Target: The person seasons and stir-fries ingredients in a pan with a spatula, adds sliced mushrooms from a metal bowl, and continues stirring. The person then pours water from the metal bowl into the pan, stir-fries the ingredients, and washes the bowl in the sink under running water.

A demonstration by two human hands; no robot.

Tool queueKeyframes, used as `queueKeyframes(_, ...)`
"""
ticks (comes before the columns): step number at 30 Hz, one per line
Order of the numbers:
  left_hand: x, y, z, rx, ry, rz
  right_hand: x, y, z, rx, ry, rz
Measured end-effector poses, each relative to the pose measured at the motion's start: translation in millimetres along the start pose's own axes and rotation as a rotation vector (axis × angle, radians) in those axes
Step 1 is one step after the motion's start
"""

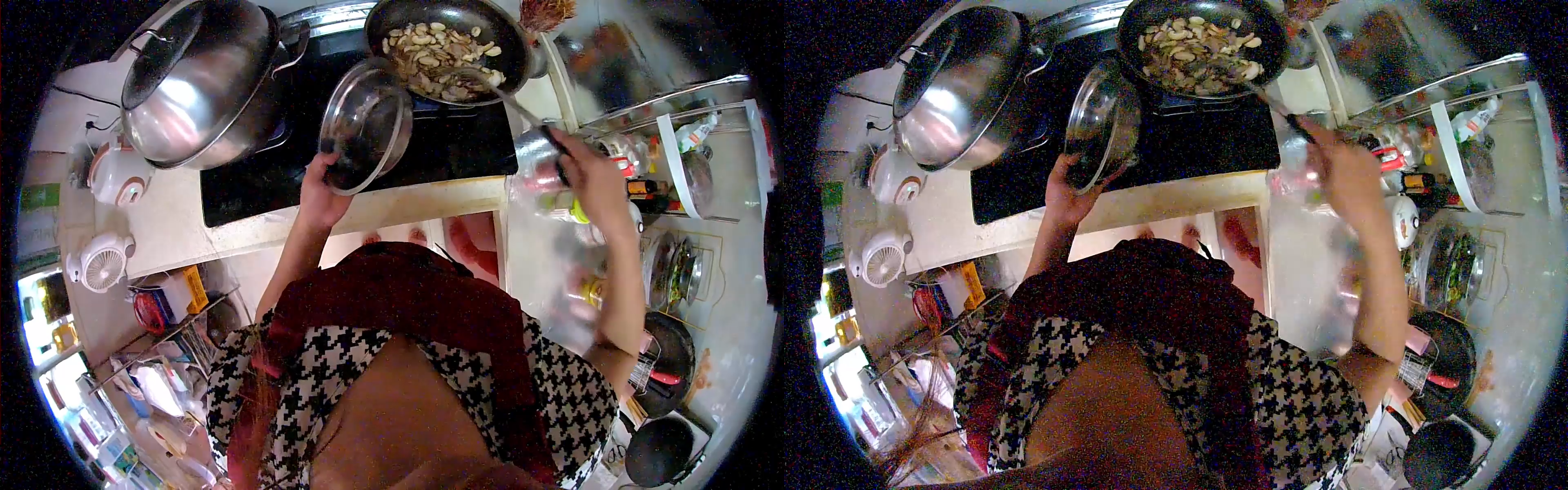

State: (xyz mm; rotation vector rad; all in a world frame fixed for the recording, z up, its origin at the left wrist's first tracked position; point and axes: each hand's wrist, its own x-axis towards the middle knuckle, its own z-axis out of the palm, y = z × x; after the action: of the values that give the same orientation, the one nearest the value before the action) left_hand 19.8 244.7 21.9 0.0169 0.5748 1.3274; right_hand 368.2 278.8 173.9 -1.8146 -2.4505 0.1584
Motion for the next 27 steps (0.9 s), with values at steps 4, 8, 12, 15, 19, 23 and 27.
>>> queueKeyframes(4,2,-3,-3,0.036,-0.036,0.031,-10,-11,-67,-0.118,-0.034,-0.088)
queueKeyframes(8,5,-2,-4,0.021,-0.012,0.004,12,-15,-52,-0.344,-0.137,-0.082)
queueKeyframes(12,3,0,-2,0.049,-0.020,0.012,25,-12,-70,-0.261,-0.193,-0.003)
queueKeyframes(15,6,-2,-5,0.009,0.060,-0.006,25,8,-89,-0.160,-0.180,-0.219)
queueKeyframes(19,1,-3,0,0.044,-0.005,-0.002,63,11,-61,0.145,-0.331,-0.160)
queueKeyframes(23,2,1,1,0.040,-0.027,-0.017,84,13,-48,0.453,-0.378,-0.008)
queueKeyframes(27,2,-3,-1,0.047,-0.046,0.025,79,18,-56,0.626,-0.536,0.197)
